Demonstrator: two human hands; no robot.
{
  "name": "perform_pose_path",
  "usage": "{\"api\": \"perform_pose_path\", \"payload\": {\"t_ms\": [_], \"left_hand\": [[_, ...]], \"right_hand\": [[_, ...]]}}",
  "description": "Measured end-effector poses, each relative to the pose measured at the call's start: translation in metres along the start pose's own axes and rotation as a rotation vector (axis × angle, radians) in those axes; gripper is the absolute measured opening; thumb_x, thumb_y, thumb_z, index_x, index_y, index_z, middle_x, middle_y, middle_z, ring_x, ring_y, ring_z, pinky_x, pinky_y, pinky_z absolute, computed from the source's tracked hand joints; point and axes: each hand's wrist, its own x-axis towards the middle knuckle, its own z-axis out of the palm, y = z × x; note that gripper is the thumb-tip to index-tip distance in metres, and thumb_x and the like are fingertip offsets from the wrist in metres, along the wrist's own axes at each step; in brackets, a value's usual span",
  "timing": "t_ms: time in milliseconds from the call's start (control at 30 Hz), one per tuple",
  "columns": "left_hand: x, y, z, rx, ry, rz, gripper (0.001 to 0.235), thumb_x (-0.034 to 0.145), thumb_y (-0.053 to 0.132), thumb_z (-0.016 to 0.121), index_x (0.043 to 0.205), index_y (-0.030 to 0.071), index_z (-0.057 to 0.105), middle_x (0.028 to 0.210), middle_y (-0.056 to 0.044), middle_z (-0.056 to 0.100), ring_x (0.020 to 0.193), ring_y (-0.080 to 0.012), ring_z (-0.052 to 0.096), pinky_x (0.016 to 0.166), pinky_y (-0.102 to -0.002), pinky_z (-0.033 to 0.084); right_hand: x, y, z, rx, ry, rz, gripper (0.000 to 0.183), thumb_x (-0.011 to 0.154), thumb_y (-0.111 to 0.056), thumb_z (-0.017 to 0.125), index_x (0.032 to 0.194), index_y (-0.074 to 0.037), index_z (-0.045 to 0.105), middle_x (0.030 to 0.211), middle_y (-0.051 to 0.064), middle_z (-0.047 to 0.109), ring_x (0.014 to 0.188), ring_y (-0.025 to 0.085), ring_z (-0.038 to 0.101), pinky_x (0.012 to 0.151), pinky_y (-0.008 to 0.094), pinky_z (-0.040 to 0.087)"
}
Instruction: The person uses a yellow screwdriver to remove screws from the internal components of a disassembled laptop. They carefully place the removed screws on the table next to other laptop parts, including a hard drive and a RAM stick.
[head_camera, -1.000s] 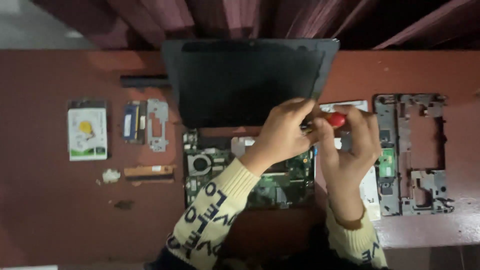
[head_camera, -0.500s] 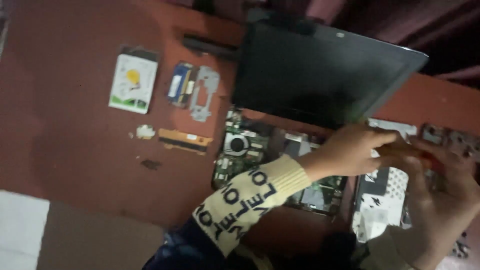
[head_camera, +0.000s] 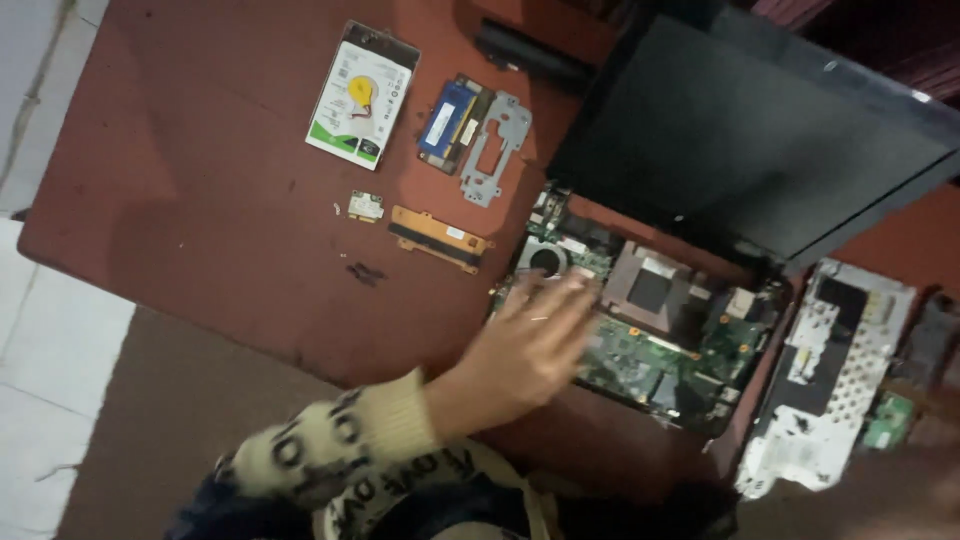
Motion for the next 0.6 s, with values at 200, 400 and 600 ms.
{"api": "perform_pose_path", "payload": {"t_ms": [200, 400, 600], "left_hand": [[-0.047, 0.001, -0.027, 0.233, -0.161, -0.276, 0.056, 0.098, 0.042, 0.054, 0.138, 0.004, 0.053, 0.150, -0.018, 0.040, 0.143, -0.0346, 0.031, 0.115, -0.057, 0.025], [-0.066, -0.005, -0.026, 0.261, 0.006, -0.388, 0.048, 0.095, 0.035, 0.069, 0.134, 0.011, 0.055, 0.146, -0.014, 0.042, 0.137, -0.0361, 0.040, 0.110, -0.064, 0.033], [-0.082, -0.025, -0.057, 0.147, -0.042, -0.278, 0.026, 0.102, 0.014, 0.054, 0.127, 0.012, 0.063, 0.139, -0.013, 0.048, 0.132, -0.0334, 0.041, 0.110, -0.059, 0.040]], "right_hand": [[0.029, 0.021, -0.073, 0.831, 0.184, 0.101, 0.005, 0.119, -0.028, 0.068, 0.122, -0.027, 0.072, 0.097, -0.011, 0.066, 0.079, 0.006, 0.061, 0.067, 0.018, 0.046], [0.034, 0.081, -0.252, 2.803, -0.179, -0.020, 0.061, 0.091, 0.001, 0.055, 0.148, -0.007, 0.035, 0.140, 0.011, 0.043, 0.130, 0.022, 0.046, 0.113, 0.030, 0.042], [0.007, 0.094, -0.300, 2.349, -0.376, -0.339, 0.027, 0.089, -0.024, 0.066, 0.110, -0.006, 0.064, 0.075, 0.001, 0.061, 0.061, 0.016, 0.059, 0.065, 0.027, 0.050]]}}
